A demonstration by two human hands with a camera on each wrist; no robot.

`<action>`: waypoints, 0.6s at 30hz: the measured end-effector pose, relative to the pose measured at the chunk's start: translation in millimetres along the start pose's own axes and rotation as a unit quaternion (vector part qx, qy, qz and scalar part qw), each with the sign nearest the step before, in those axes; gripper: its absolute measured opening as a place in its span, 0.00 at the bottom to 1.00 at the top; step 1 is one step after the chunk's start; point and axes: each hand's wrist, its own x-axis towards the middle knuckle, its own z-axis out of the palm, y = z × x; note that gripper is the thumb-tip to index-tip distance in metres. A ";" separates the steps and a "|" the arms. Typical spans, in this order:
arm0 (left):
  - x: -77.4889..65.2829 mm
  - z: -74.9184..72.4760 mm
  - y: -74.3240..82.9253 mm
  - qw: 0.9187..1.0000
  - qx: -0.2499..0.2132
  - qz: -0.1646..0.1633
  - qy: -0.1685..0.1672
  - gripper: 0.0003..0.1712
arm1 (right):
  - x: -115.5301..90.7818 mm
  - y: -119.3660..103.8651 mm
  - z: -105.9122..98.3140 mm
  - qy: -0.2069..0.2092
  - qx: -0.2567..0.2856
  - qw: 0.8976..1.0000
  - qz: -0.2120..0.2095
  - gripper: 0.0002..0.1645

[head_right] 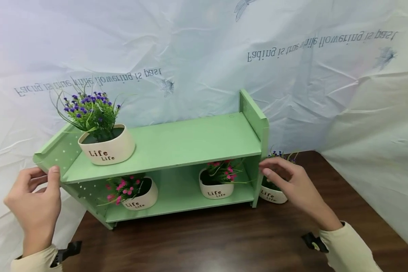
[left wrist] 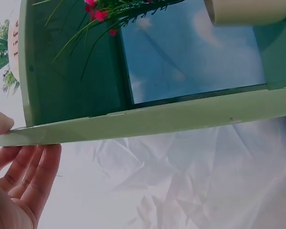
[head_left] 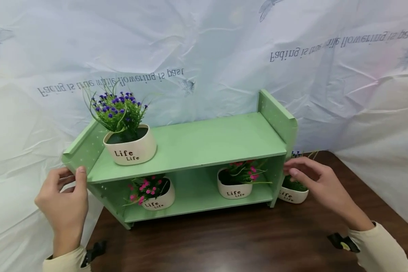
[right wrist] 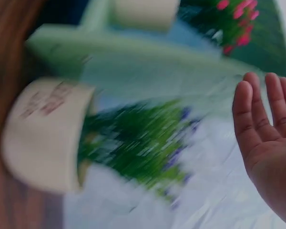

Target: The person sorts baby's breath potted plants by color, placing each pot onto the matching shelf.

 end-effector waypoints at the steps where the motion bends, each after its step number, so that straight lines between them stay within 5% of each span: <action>1: 1.3 -0.8 -0.5 1.000 0.000 0.006 -0.001 0.18 | -4.0 9.6 -3.5 0.006 -0.005 1.000 0.010 0.15; 11: 6.7 -5.8 8.9 0.999 0.050 0.006 -0.017 0.18 | -32.8 77.3 -40.4 0.109 -0.056 0.988 0.089 0.14; 18: 6.9 -6.8 11.9 0.998 0.064 0.008 -0.027 0.15 | -41.0 126.5 -41.4 -0.010 -0.123 0.975 0.185 0.30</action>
